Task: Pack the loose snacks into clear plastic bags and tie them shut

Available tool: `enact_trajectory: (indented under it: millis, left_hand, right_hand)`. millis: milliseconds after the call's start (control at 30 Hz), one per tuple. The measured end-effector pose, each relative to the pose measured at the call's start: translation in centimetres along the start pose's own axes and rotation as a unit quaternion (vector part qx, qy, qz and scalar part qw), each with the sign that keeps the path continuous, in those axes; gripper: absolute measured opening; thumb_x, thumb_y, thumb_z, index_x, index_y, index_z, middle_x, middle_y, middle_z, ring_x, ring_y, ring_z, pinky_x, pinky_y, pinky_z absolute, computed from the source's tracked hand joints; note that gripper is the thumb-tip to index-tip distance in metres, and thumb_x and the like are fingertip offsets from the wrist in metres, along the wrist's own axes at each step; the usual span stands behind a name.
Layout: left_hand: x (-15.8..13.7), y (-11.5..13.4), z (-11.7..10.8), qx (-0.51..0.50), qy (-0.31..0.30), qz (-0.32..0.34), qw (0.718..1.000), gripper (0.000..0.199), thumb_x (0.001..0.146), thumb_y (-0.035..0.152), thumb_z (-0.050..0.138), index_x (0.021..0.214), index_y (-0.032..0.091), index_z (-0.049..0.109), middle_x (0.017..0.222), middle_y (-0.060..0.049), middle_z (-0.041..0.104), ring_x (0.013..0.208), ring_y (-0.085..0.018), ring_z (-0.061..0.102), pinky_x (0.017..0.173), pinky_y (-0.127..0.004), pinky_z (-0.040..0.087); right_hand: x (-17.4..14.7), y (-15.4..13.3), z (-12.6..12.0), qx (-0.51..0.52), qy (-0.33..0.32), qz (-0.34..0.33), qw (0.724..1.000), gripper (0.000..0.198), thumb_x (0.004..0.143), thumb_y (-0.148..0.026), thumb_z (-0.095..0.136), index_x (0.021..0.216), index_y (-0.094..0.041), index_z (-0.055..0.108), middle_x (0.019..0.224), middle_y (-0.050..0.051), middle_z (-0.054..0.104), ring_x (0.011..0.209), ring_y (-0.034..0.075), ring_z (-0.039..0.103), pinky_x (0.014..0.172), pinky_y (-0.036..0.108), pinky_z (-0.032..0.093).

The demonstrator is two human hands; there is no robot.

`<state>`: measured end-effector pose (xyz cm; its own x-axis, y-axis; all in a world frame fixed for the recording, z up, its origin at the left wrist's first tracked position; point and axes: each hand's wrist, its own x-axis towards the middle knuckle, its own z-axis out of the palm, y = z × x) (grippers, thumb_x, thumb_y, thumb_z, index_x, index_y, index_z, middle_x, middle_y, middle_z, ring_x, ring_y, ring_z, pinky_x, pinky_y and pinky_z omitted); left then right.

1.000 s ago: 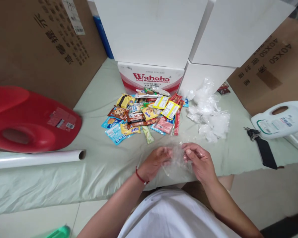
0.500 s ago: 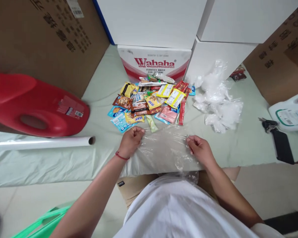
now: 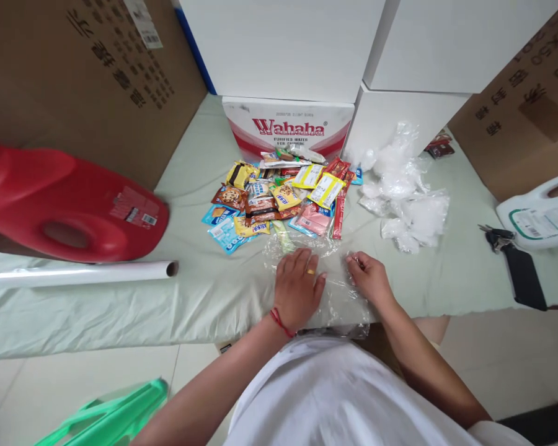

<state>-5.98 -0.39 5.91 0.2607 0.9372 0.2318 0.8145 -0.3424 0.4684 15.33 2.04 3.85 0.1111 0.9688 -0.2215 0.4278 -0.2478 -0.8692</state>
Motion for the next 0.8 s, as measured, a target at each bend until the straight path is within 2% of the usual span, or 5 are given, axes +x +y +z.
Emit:
enact_trajectory:
  millis: [233, 367, 500, 600, 800]
  left_hand:
    - [-1.3, -5.0, 1.2, 0.115, -0.095, -0.032, 0.988, 0.056, 0.106, 0.04, 0.037, 0.159, 0.024, 0.046, 0.17, -0.014, 0.035, 0.157, -0.038, 0.032, 0.125, -0.071, 0.016]
    - [-1.8, -5.4, 0.8, 0.12, -0.118, -0.015, 0.986, 0.063, 0.103, 0.051, 0.044, 0.161, 0.026, 0.042, 0.173, -0.016, 0.027, 0.159, -0.04, 0.027, 0.124, -0.073, 0.012]
    - [-1.9, -5.3, 0.8, 0.116, -0.132, -0.004, 0.984, 0.084, 0.092, 0.071, 0.055, 0.161, 0.026, 0.042, 0.174, -0.02, 0.021, 0.16, -0.044, 0.021, 0.122, -0.078, 0.007]
    - [-2.0, -5.7, 0.9, 0.112, -0.136, 0.004, 0.984, 0.096, 0.084, 0.081, 0.058, 0.161, 0.026, 0.042, 0.174, -0.021, 0.019, 0.16, -0.045, 0.019, 0.123, -0.078, 0.003]
    - [-2.2, -6.0, 0.9, 0.09, -0.144, 0.001, 0.985, 0.102, 0.079, 0.085, 0.06, 0.162, 0.028, 0.041, 0.174, -0.02, 0.019, 0.16, -0.046, 0.018, 0.123, -0.077, -0.002]
  right_hand:
    - [1.2, 2.9, -4.6, -0.1, 0.066, 0.01, 0.993, 0.038, 0.084, -0.053, 0.066, 0.1, -0.02, 0.073, 0.068, -0.001, 0.06, 0.061, 0.017, 0.05, 0.062, 0.029, 0.039]
    - [2.7, 1.0, -5.8, -0.237, 0.173, -0.092, 0.952, 0.037, 0.089, -0.041, 0.06, 0.117, -0.019, 0.07, 0.096, 0.008, 0.069, 0.079, 0.022, 0.059, 0.075, 0.035, 0.046]
    - [4.4, -5.0, -2.4, -0.31, 0.064, -0.178, 0.932, 0.027, 0.099, -0.034, 0.052, 0.115, -0.021, 0.07, 0.11, 0.01, 0.07, 0.084, 0.022, 0.065, 0.078, 0.034, 0.047]
    - [5.7, -8.8, 1.9, -0.395, -0.006, -0.193, 0.898, 0.039, 0.099, -0.034, 0.058, 0.136, -0.023, 0.061, 0.137, 0.013, 0.062, 0.099, 0.027, 0.067, 0.074, 0.034, 0.048]
    - [7.9, -10.3, 6.8, -0.505, -0.043, -0.201, 0.838, 0.056, 0.096, -0.029, 0.065, 0.147, -0.013, 0.051, 0.143, 0.02, 0.057, 0.124, 0.034, 0.057, 0.087, 0.038, 0.051]
